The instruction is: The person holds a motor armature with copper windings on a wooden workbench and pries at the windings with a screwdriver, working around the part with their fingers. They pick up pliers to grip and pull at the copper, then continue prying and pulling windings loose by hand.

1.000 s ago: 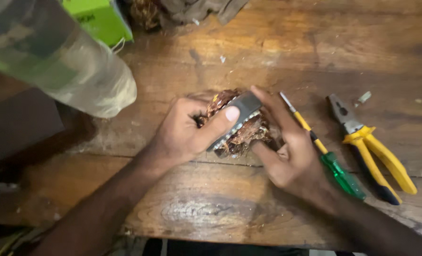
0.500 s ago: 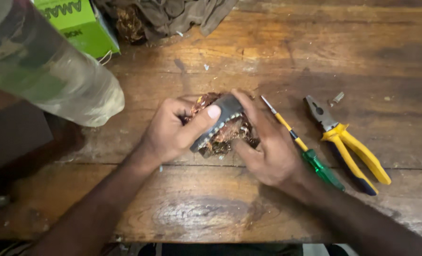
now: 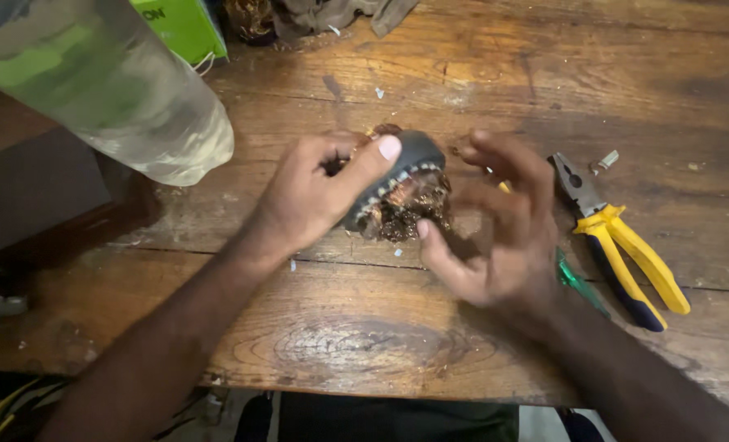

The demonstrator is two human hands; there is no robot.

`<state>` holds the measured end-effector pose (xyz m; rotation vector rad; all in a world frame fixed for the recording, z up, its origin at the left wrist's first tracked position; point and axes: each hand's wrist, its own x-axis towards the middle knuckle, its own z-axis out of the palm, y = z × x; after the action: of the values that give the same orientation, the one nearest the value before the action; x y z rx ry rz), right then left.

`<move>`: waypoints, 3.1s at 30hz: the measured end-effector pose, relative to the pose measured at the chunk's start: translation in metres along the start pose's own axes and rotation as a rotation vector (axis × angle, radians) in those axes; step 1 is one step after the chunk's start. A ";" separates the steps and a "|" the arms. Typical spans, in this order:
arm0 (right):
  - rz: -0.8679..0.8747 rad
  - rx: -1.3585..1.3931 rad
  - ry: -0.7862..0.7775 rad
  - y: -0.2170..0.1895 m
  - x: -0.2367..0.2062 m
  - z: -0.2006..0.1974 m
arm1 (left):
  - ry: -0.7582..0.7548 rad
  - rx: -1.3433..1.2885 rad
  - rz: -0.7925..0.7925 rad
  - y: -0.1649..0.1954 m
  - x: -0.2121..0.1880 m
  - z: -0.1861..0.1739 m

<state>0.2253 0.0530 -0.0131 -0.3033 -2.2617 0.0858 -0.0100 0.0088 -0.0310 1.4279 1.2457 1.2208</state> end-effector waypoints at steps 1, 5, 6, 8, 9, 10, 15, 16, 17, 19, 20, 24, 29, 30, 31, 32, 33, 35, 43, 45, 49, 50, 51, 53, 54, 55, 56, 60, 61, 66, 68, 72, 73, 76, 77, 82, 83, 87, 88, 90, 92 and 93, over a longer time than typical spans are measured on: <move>-0.096 -0.085 -0.003 -0.001 -0.002 0.000 | -0.025 0.012 0.071 0.002 0.000 0.001; -0.013 -0.001 -0.005 -0.002 -0.008 0.004 | 0.022 0.218 0.052 0.003 -0.005 0.007; -0.051 -0.034 -0.025 -0.002 -0.010 0.003 | 0.027 0.177 0.047 0.002 -0.006 0.008; -0.094 -0.077 -0.050 -0.003 -0.013 0.003 | 0.035 0.103 0.043 0.000 -0.005 0.008; -0.099 -0.089 -0.055 -0.004 -0.014 0.003 | 0.014 0.084 0.071 -0.001 -0.004 0.008; -0.104 -0.102 -0.061 -0.004 -0.015 0.003 | -0.009 0.066 0.100 -0.002 -0.003 0.007; 0.067 0.095 0.038 0.010 -0.012 0.008 | -0.029 0.051 0.020 -0.005 -0.001 0.007; 0.097 0.145 0.072 0.013 -0.012 0.008 | -0.036 0.031 0.044 -0.006 -0.001 0.007; 0.067 0.126 0.057 0.015 -0.012 0.006 | -0.044 0.012 0.069 -0.008 -0.001 0.007; -0.001 0.088 0.031 0.017 -0.013 0.003 | -0.064 0.000 0.037 -0.009 -0.001 0.005; 0.024 0.143 0.031 0.018 -0.012 0.005 | -0.075 -0.007 0.019 -0.010 -0.001 0.005; 0.125 0.303 0.003 0.016 -0.011 0.006 | -0.143 -0.119 -0.068 -0.010 -0.001 0.000; 0.220 0.319 -0.063 0.008 -0.010 -0.001 | -0.115 -0.024 -0.153 -0.003 -0.001 -0.001; 0.211 0.284 -0.070 0.007 -0.010 -0.003 | -0.105 -0.045 -0.175 -0.001 -0.002 0.000; 0.206 0.249 -0.076 0.005 -0.009 -0.004 | -0.098 -0.065 -0.199 0.001 -0.003 0.002; 0.243 0.281 -0.077 0.005 -0.008 -0.005 | -0.094 -0.085 -0.223 0.002 -0.005 0.003; 0.282 0.313 -0.080 0.004 -0.007 -0.006 | -0.068 -0.096 -0.236 0.003 -0.006 0.005; 0.321 0.332 -0.077 0.002 -0.005 -0.007 | -0.020 -0.121 -0.268 0.004 -0.008 0.008; 0.330 0.284 -0.094 0.002 -0.006 -0.006 | -0.009 -0.094 -0.332 -0.001 -0.003 0.014; 0.318 0.315 -0.082 0.004 -0.006 -0.004 | -0.035 -0.057 -0.334 -0.003 -0.005 0.014; 0.301 0.305 -0.088 0.006 -0.007 -0.004 | -0.177 -0.042 -0.172 -0.007 -0.010 0.012; 0.303 0.309 -0.091 0.007 -0.007 -0.004 | -0.201 -0.049 -0.083 -0.008 -0.009 0.011; 0.306 0.314 -0.097 0.007 -0.007 -0.005 | -0.188 -0.080 -0.038 -0.009 -0.008 0.011; 0.313 0.311 -0.106 0.006 -0.007 -0.006 | -0.171 -0.142 0.049 -0.011 -0.006 0.011; 0.313 0.304 -0.107 0.006 -0.007 -0.006 | -0.178 -0.133 0.064 -0.011 -0.006 0.011; 0.311 0.298 -0.112 0.007 -0.007 -0.006 | -0.183 -0.127 0.079 -0.011 -0.006 0.011; 0.309 0.290 -0.118 0.007 -0.007 -0.006 | -0.187 -0.123 0.091 -0.011 -0.006 0.012; 0.313 0.262 -0.117 0.005 -0.007 -0.006 | -0.169 -0.297 -0.114 -0.010 -0.008 0.012; 0.319 0.252 -0.107 0.005 -0.007 -0.006 | -0.155 -0.320 -0.139 -0.009 -0.008 0.014; 0.322 0.250 -0.095 -0.001 -0.006 -0.006 | -0.214 -0.182 0.064 0.001 -0.009 0.017; 0.353 0.257 -0.115 -0.002 -0.005 -0.007 | -0.175 -0.091 0.175 0.004 -0.009 0.020; 0.343 0.253 -0.149 0.001 -0.004 -0.008 | -0.202 -0.081 0.134 0.003 -0.004 0.017; 0.326 0.232 -0.152 0.001 -0.004 -0.008 | -0.185 -0.086 0.102 0.002 -0.005 0.015; 0.320 0.246 -0.146 0.002 -0.005 -0.008 | -0.149 0.067 0.235 -0.006 -0.005 0.013; 0.326 0.246 -0.148 0.001 -0.005 -0.008 | -0.139 0.142 0.314 -0.009 -0.005 0.014; 0.338 0.279 -0.145 -0.001 -0.004 -0.007 | -0.120 0.171 0.334 -0.018 -0.005 0.015; 0.375 0.304 -0.144 -0.001 -0.003 -0.007 | -0.118 0.160 0.318 -0.018 -0.005 0.015; 0.363 0.282 -0.115 -0.002 -0.001 -0.008 | -0.153 0.181 0.284 -0.011 -0.002 0.012; 0.323 0.245 -0.103 -0.003 -0.001 -0.008 | -0.158 0.111 0.251 -0.009 -0.003 0.011; 0.338 0.299 -0.044 -0.003 -0.001 -0.006 | -0.159 -0.011 0.145 -0.004 -0.003 0.011; 0.360 0.336 -0.007 -0.004 -0.002 -0.006 | -0.169 -0.120 -0.008 0.000 -0.003 0.011; 0.372 0.347 -0.004 -0.004 -0.002 -0.006 | -0.156 -0.125 0.014 0.000 -0.004 0.012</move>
<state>0.2301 0.0480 -0.0106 -0.5301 -2.1209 0.6640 0.0023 0.0049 -0.0329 1.4132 1.0374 1.1527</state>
